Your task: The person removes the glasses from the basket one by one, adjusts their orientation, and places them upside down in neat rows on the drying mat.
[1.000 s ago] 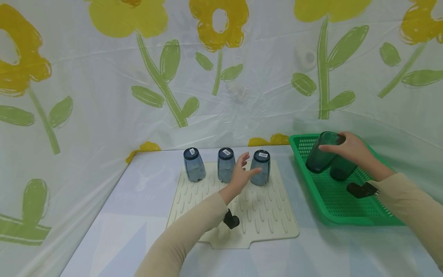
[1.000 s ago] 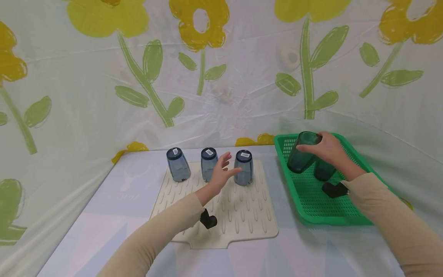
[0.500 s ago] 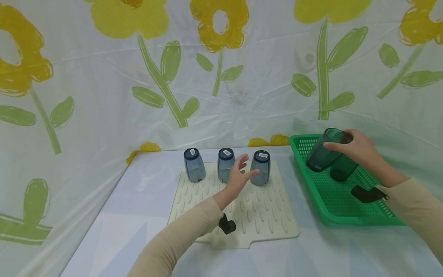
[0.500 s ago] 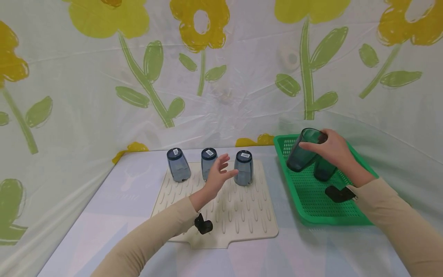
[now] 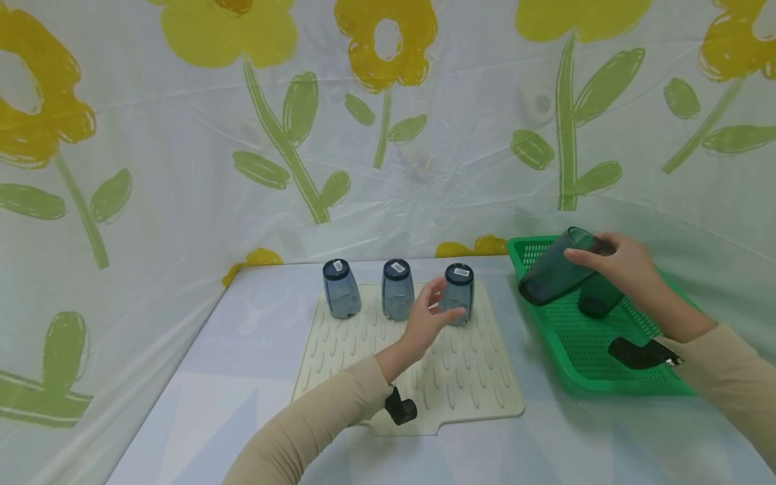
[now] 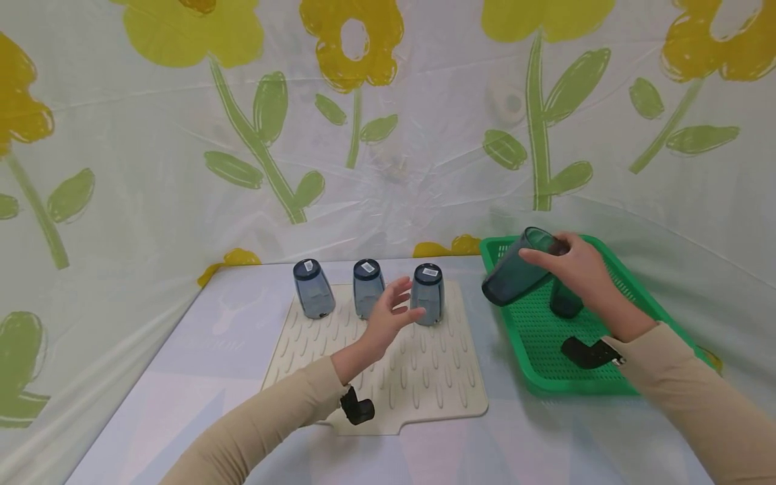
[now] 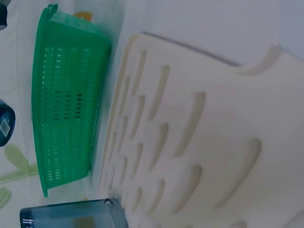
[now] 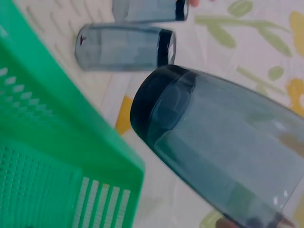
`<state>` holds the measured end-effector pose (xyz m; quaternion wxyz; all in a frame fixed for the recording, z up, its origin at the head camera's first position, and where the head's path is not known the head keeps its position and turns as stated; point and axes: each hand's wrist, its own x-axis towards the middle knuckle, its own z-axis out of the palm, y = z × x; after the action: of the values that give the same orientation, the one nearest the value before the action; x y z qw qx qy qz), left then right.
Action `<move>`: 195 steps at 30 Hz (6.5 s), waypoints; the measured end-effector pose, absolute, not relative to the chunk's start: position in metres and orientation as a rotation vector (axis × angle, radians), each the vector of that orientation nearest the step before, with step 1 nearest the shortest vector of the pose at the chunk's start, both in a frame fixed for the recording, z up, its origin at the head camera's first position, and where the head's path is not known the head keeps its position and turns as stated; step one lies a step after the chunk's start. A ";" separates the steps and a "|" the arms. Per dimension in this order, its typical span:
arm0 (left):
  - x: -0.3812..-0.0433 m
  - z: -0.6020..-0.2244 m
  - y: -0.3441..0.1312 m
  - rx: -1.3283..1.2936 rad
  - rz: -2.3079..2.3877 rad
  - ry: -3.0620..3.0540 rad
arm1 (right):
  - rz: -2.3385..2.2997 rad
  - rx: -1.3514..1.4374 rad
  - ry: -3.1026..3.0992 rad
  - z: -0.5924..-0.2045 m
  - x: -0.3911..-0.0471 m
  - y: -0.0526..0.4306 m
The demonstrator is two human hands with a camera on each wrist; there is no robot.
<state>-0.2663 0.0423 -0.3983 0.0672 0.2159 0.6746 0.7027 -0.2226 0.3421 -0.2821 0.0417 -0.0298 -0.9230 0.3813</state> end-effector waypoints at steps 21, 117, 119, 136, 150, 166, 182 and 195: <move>-0.240 -0.403 0.049 0.666 2.088 1.888 | 1.607 0.007 -2.784 -0.299 -0.206 0.306; -0.252 -0.369 0.003 0.870 2.228 1.594 | 1.915 0.439 -2.915 -0.358 -0.189 0.253; -0.251 -0.365 0.004 0.857 2.233 1.585 | 1.891 0.477 -2.930 -0.357 -0.190 0.252; -0.238 -0.331 0.007 0.875 2.166 1.656 | 1.592 0.912 -2.906 -0.359 -0.202 0.231; -0.237 -0.316 0.003 0.858 2.105 1.823 | 1.561 0.916 -2.947 -0.355 -0.204 0.214; -0.242 -0.308 -0.022 0.711 2.110 1.959 | 1.287 0.699 -3.050 -0.331 -0.200 0.234; -0.251 -0.316 -0.055 0.524 2.106 2.113 | 1.113 0.514 -3.033 -0.315 -0.205 0.283; -0.257 -0.332 -0.083 0.340 2.106 2.201 | 0.982 0.359 -3.032 -0.318 -0.218 0.330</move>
<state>-0.2566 -0.0825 -0.3320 0.0384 0.1109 0.7175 0.6866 -0.2179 0.3298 -0.3183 -0.0329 0.1118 -0.9449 0.3060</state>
